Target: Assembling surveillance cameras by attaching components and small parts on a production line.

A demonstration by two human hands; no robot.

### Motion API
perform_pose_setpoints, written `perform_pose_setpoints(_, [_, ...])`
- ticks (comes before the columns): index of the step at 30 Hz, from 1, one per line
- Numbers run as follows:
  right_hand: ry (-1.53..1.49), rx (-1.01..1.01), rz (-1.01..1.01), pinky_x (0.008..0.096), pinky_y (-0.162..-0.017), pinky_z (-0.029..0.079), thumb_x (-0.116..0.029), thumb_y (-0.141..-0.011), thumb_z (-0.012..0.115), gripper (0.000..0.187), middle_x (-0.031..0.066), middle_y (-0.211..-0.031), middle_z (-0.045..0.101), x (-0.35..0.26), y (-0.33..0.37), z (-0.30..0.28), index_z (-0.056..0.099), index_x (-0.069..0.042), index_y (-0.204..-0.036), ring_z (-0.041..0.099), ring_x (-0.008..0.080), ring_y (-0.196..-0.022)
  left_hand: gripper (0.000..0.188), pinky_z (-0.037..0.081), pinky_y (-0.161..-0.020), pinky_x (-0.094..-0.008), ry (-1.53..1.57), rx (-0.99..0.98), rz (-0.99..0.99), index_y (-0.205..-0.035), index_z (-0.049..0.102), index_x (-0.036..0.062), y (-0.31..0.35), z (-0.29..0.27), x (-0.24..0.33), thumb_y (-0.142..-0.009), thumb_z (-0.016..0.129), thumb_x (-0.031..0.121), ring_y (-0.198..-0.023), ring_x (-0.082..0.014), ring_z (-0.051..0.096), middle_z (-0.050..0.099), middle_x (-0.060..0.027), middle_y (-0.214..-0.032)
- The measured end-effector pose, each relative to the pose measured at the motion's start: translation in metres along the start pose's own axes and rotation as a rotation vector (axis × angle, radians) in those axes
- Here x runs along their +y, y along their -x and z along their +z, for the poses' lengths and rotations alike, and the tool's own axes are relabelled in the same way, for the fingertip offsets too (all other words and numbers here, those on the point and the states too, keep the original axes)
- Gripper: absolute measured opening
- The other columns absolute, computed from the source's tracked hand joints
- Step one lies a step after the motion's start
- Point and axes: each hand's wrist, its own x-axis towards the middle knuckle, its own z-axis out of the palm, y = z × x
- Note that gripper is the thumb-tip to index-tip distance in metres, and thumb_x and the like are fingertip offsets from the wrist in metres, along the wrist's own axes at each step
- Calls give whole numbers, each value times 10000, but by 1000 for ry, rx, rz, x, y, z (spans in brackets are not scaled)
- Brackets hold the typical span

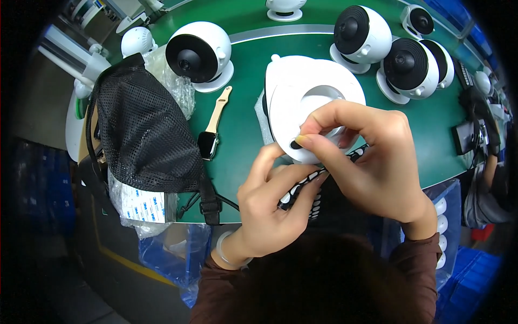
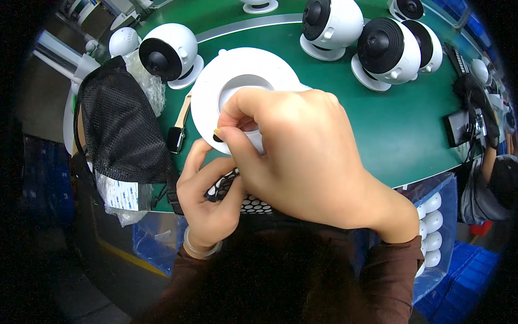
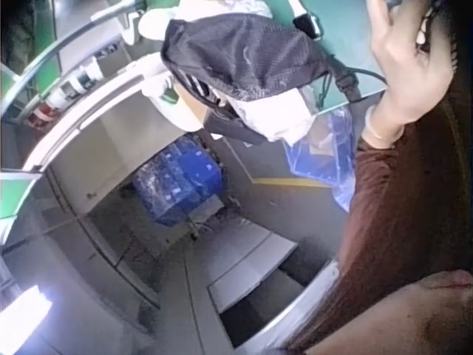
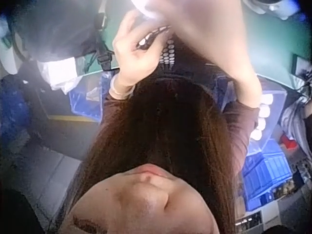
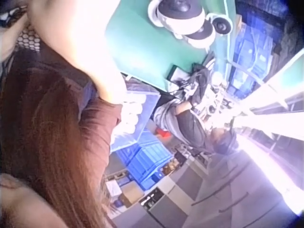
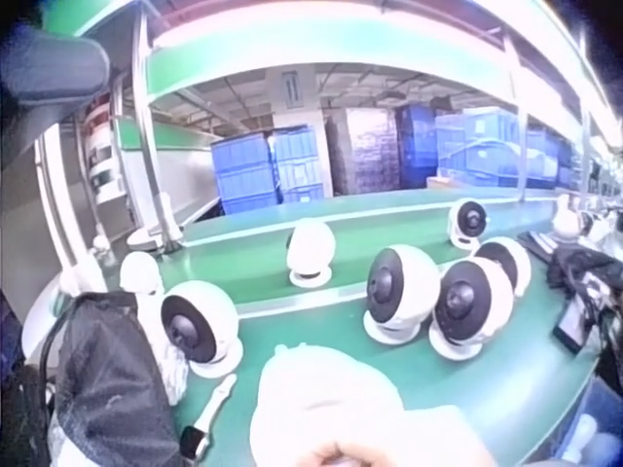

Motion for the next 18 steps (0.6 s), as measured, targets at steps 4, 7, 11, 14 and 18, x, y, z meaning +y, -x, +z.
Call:
perform_pose_setpoints(4, [26, -8, -26, 181, -503, 395, -19, -687, 625, 53, 32, -633, 586, 3, -2, 3, 594, 15, -714, 506, 72, -542, 183, 440, -535, -250, -16, 4, -12, -796, 624, 15, 1, 0, -2, -623, 660, -33, -594, -188, 602, 540, -142, -916])
perform_pose_setpoints(7, [29, 5, -17, 183, -502, 394, -19, -684, 625, 53, 33, -631, 585, 2, -2, 3, 592, 12, -712, 511, 73, -540, 189, 437, -523, -253, 0, 8, -17, -799, 623, 14, 1, 0, -1, -621, 661, -33, -579, -186, 598, 537, -143, -906])
perform_pose_setpoints(11, [40, -3, -39, 185, -493, 394, -18, -686, 622, 53, 34, -628, 583, 2, -2, 4, 579, 9, -701, 527, 73, -549, 191, 437, -521, -254, 5, 17, 10, -803, 623, 12, 0, 1, -2, -622, 659, -36, -579, -190, 598, 536, -144, -905])
perform_pose_setpoints(14, [89, -25, -62, 177, -487, 399, -6, -690, 617, 59, 36, -652, 591, 0, -4, 4, 560, 6, -703, 548, 77, -567, 191, 440, -529, -256, 5, 28, 16, -804, 622, 12, 1, 0, -2, -624, 657, -38, -590, -199, 602, 536, -149, -913])
perform_pose_setpoints(18, [-81, 112, -101, 186, -529, 432, 59, -710, 580, 113, 65, -763, 609, 5, -2, 6, 552, 7, -805, 591, 111, -654, 176, 465, -593, -249, -12, 63, 4, -787, 621, -9, 7, -9, 1, -620, 648, -56, -667, -201, 624, 544, -165, -968])
